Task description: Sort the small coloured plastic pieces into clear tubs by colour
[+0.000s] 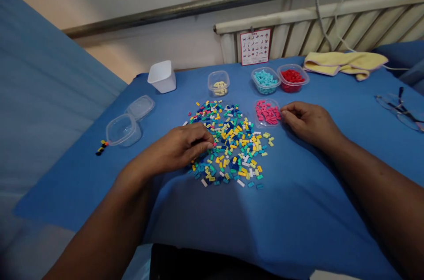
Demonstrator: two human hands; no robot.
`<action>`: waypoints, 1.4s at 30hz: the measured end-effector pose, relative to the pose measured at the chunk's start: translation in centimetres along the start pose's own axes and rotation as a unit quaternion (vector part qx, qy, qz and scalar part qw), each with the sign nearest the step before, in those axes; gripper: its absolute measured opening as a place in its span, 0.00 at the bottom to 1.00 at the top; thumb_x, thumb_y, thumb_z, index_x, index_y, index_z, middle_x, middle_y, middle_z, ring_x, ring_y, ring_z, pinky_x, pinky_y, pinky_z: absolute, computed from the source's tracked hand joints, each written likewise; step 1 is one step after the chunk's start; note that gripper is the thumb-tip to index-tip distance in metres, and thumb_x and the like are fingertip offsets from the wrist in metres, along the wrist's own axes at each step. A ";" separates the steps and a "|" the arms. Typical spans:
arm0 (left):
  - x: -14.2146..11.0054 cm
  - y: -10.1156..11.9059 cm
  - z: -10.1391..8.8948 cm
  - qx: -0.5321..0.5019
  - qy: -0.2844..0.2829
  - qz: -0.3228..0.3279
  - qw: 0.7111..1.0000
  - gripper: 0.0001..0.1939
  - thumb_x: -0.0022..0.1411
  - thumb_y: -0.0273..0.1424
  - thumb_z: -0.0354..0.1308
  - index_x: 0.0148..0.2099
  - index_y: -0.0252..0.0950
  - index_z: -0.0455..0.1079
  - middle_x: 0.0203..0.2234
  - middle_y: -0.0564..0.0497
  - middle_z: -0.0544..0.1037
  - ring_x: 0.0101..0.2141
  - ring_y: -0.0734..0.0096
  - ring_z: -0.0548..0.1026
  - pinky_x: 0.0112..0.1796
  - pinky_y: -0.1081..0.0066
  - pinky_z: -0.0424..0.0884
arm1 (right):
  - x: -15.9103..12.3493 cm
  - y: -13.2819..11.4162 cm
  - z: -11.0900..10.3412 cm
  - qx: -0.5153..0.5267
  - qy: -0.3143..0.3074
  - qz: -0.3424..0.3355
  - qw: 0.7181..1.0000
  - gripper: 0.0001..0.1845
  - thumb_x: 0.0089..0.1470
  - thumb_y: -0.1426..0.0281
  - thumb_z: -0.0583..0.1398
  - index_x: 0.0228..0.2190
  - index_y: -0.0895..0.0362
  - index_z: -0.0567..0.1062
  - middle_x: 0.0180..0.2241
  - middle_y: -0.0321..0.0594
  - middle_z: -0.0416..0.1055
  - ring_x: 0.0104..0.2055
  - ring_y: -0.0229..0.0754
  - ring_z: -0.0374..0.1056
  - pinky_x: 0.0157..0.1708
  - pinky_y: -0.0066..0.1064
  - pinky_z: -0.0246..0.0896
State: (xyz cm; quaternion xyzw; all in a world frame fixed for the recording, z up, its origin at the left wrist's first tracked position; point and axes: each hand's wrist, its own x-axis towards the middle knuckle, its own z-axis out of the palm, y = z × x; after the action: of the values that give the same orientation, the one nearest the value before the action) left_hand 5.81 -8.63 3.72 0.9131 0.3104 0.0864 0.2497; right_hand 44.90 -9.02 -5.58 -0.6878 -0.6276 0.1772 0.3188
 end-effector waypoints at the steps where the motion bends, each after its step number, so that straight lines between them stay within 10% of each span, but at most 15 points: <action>1: 0.5 0.3 0.1 -0.006 -0.002 0.006 1.000 0.10 0.81 0.33 0.55 0.48 0.37 0.77 0.42 0.47 0.81 0.43 0.65 0.78 0.47 0.67 0.71 | 0.1 0.1 0.1 0.002 0.002 -0.006 1.000 0.19 0.61 0.54 0.62 0.42 0.52 0.87 0.34 0.42 0.85 0.35 0.48 0.77 0.38 0.39 0.69; 15: 14.6 3.8 3.3 0.091 0.024 0.011 0.995 0.09 0.76 0.31 0.57 0.43 0.36 0.77 0.40 0.46 0.83 0.38 0.62 0.77 0.38 0.64 0.66 | 0.8 0.3 0.3 0.023 0.003 -0.037 0.999 0.14 0.64 0.58 0.62 0.41 0.49 0.86 0.35 0.38 0.86 0.36 0.48 0.80 0.39 0.38 0.71; 22: 16.6 3.7 4.8 0.090 0.050 -0.037 0.994 0.13 0.77 0.33 0.56 0.51 0.35 0.81 0.46 0.42 0.86 0.43 0.57 0.81 0.43 0.62 0.72 | 0.9 0.8 0.6 0.035 0.004 -0.046 0.998 0.14 0.65 0.58 0.61 0.42 0.50 0.86 0.35 0.39 0.86 0.35 0.47 0.80 0.37 0.38 0.71; 31: 10.1 0.8 0.2 0.015 0.130 -0.078 0.988 0.13 0.76 0.34 0.58 0.50 0.36 0.83 0.43 0.46 0.87 0.42 0.62 0.82 0.45 0.65 0.74 | 0.7 0.3 0.3 0.030 0.000 -0.029 0.999 0.14 0.64 0.58 0.62 0.41 0.50 0.86 0.35 0.39 0.86 0.36 0.47 0.80 0.39 0.38 0.71; 36: 2.2 -0.4 -3.0 -0.022 0.043 -0.157 0.986 0.13 0.73 0.39 0.61 0.44 0.36 0.81 0.33 0.50 0.83 0.33 0.68 0.77 0.35 0.70 0.68 | 0.2 0.7 0.2 0.013 -0.009 -0.028 0.999 0.17 0.63 0.56 0.62 0.43 0.52 0.86 0.38 0.43 0.87 0.38 0.50 0.79 0.40 0.40 0.69; 42: -3.3 -1.0 -2.8 -0.051 -0.049 -0.178 0.981 0.12 0.71 0.38 0.60 0.41 0.37 0.81 0.31 0.52 0.82 0.30 0.71 0.75 0.32 0.71 0.65 | 0.0 0.4 0.1 -0.009 -0.008 0.017 1.000 0.19 0.59 0.54 0.62 0.42 0.53 0.86 0.36 0.43 0.86 0.38 0.51 0.79 0.41 0.40 0.70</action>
State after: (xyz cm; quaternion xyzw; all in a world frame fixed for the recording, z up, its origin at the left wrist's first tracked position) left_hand 1.84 -8.87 5.58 0.8323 0.4505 0.0113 0.3228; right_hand 45.13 -8.99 -5.93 -0.6997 -0.6199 0.1828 0.3047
